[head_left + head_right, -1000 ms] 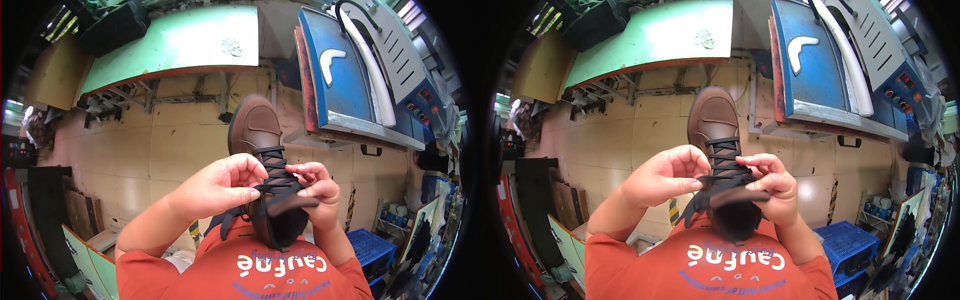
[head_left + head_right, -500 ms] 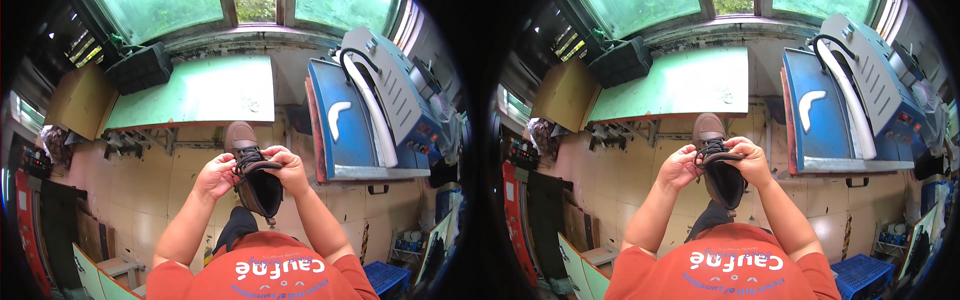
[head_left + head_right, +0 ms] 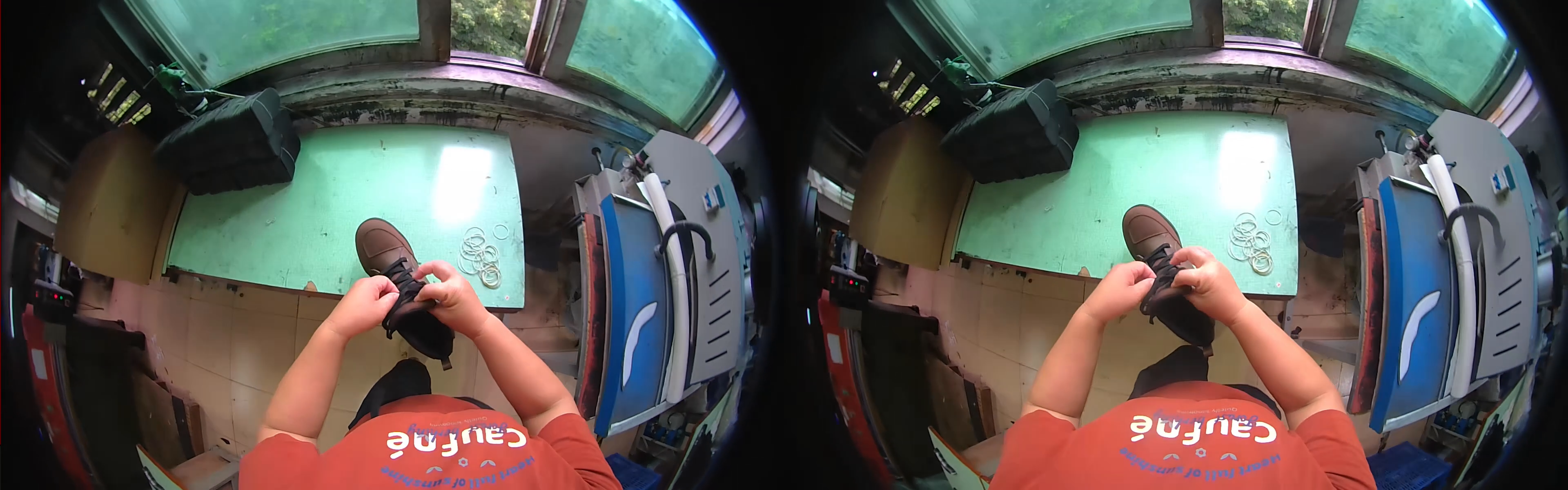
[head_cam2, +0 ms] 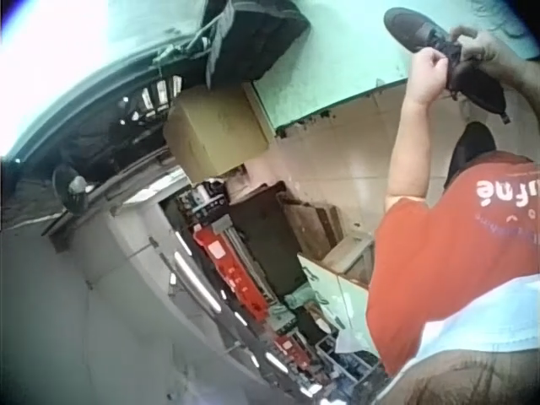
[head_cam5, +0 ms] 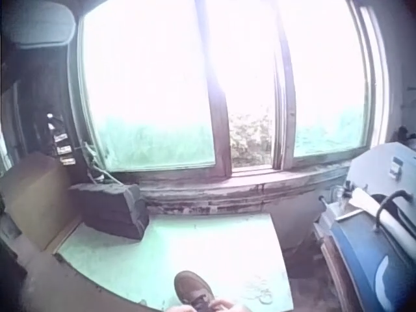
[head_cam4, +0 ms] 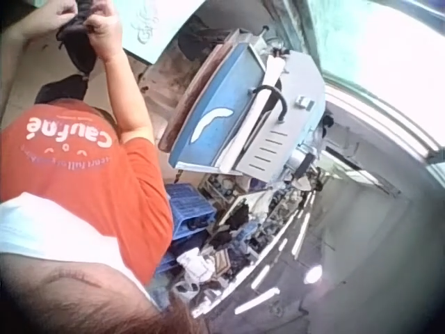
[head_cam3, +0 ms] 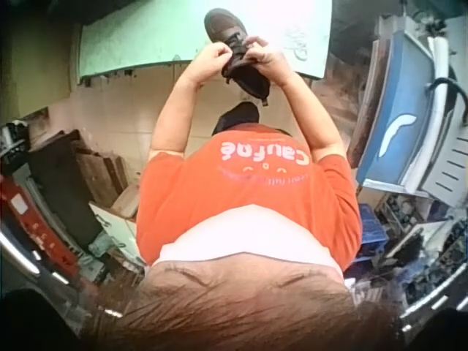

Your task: The recorder examines the label inside the tongue of a brown shoe and uses a heat-press machine to process it.

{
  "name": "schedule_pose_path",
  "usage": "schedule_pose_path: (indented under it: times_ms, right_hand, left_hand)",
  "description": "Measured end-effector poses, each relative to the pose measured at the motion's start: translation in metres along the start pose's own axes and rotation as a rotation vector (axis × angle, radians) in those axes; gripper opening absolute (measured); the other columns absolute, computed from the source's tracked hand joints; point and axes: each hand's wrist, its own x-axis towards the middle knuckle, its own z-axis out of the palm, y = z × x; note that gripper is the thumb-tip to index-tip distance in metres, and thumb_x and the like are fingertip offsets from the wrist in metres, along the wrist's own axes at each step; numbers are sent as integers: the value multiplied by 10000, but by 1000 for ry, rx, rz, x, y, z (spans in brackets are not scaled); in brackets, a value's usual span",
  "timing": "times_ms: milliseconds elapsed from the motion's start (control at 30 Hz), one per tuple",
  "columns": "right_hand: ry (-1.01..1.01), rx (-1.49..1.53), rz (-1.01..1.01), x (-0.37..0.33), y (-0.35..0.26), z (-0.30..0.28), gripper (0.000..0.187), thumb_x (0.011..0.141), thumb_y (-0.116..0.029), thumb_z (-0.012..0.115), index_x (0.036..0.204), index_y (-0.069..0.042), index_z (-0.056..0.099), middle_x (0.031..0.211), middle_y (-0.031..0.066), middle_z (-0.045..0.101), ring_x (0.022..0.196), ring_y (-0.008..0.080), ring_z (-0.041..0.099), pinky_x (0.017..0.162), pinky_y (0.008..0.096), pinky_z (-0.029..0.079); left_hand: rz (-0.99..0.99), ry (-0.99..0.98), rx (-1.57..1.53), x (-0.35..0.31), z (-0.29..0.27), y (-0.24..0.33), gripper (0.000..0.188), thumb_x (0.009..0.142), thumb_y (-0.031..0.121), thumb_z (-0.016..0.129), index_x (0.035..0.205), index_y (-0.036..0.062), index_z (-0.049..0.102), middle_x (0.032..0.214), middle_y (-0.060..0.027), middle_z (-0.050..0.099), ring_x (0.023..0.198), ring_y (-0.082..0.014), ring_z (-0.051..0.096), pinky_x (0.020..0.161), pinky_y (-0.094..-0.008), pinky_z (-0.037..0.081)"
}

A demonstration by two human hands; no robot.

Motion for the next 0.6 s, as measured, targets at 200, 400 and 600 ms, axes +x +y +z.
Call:
schedule_pose_path:
  times_ms: [200, 400, 600]
  right_hand:
    - [150, -219, -80, 21, 12, 1, 231, 537, 26, 683, 716, -105, 620, 920, 89, 521, 872, 262, 529, 735, 335, 444]
    - [243, -224, 36, 27, 22, -15, 278, 507, 39, 698, 737, -102, 629, 925, 81, 504, 868, 258, 496, 738, 324, 414]
    - [252, -155, -8, 14, 31, -14, 281, 530, 43, 705, 768, -87, 628, 897, 86, 489, 826, 245, 508, 700, 320, 435]
  left_hand:
    - [-196, -91, -1157, 43, -23, -27, 108, 861, 77, 454, 801, 25, 528, 737, -52, 526, 701, -170, 493, 685, -322, 417]
    - [-101, -85, -1456, 53, -44, -46, 155, 854, 125, 456, 845, 1, 548, 870, -99, 577, 792, -225, 535, 783, -380, 421]
    - [-118, 213, -309, 71, -51, -43, 165, 821, 25, 494, 959, -8, 579, 885, -50, 599, 828, -114, 550, 754, -243, 441]
